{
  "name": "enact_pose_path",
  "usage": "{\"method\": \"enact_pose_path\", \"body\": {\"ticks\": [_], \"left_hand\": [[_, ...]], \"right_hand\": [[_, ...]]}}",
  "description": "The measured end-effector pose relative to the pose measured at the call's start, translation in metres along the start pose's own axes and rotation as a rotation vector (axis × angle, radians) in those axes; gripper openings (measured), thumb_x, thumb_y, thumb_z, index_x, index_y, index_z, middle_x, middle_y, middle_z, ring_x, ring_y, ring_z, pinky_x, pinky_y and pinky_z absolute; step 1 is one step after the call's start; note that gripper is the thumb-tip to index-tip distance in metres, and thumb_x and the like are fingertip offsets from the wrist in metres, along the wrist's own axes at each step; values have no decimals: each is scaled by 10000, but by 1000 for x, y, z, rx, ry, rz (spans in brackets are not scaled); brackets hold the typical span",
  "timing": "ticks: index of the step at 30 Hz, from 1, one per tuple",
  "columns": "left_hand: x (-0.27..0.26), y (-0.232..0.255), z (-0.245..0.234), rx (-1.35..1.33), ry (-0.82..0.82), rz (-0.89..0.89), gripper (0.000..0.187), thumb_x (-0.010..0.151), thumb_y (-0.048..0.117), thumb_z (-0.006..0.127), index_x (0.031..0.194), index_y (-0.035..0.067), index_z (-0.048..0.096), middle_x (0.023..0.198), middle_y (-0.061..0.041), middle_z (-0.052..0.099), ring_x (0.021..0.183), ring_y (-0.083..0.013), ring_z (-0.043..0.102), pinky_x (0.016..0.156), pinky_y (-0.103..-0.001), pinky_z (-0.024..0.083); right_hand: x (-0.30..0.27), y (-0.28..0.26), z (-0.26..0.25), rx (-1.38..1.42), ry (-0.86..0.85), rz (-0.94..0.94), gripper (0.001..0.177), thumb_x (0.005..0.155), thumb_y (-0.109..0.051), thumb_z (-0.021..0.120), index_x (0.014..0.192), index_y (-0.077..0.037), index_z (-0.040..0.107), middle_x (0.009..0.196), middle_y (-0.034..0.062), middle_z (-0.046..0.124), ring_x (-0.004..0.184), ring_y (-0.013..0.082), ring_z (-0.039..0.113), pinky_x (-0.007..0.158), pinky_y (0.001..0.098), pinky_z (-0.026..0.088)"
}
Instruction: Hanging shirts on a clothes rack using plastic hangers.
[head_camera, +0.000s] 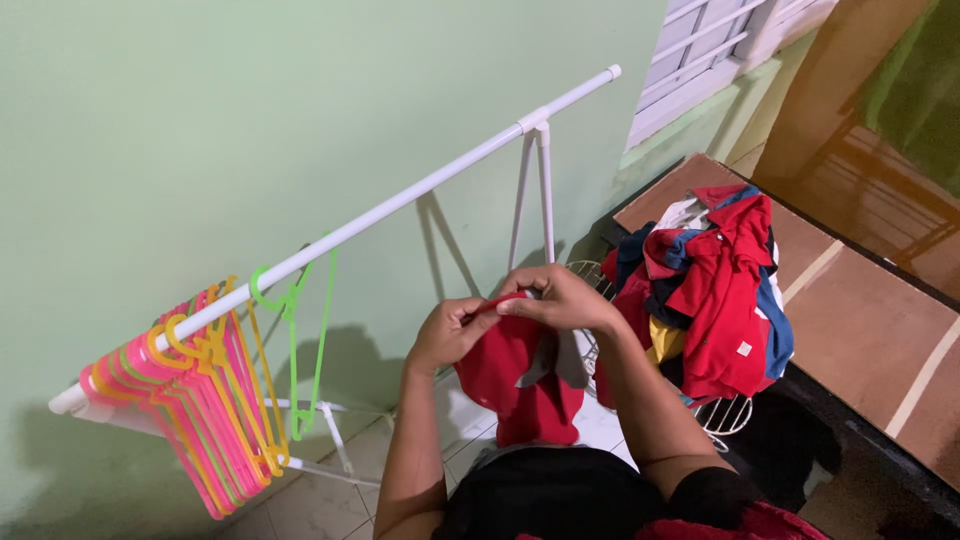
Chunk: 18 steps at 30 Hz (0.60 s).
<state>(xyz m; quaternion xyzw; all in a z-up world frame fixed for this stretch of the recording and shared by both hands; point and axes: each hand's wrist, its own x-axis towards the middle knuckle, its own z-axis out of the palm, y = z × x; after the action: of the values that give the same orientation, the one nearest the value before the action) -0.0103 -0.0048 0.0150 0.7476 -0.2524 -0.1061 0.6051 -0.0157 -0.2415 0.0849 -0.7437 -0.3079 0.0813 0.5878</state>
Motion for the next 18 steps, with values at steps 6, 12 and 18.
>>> {"method": "enact_pose_path", "body": {"ticks": [6, 12, 18], "left_hand": [[-4, 34, -6, 41, 112, 93, 190, 981, 171, 698, 1024, -2, 764, 830, -29, 730, 748, -80, 641, 677, -262, 524], [-12, 47, -18, 195, 293, 164, 190, 967, 179, 726, 990, -7, 755, 757, -41, 659, 679, -100, 571, 637, -269, 477], [-22, 55, -23, 196, 346, 107, 202, 961, 185, 733, 1004, -12, 754, 746, -51, 622, 686, -116, 543, 637, -281, 457]], "right_hand": [[-5, -2, -21, -155, -52, 115, 284, 800, -204, 849, 972, -48, 686, 814, -21, 704, 784, 52, 603, 702, 253, 497], [-20, 34, -48, -182, 4, 281, 270, 786, -196, 880, 903, -44, 689, 736, -23, 626, 736, 63, 546, 642, 289, 453], [-33, 41, -66, -206, 110, 210, 249, 781, -142, 886, 888, -35, 688, 753, -41, 643, 746, 49, 542, 669, 261, 466]]}}
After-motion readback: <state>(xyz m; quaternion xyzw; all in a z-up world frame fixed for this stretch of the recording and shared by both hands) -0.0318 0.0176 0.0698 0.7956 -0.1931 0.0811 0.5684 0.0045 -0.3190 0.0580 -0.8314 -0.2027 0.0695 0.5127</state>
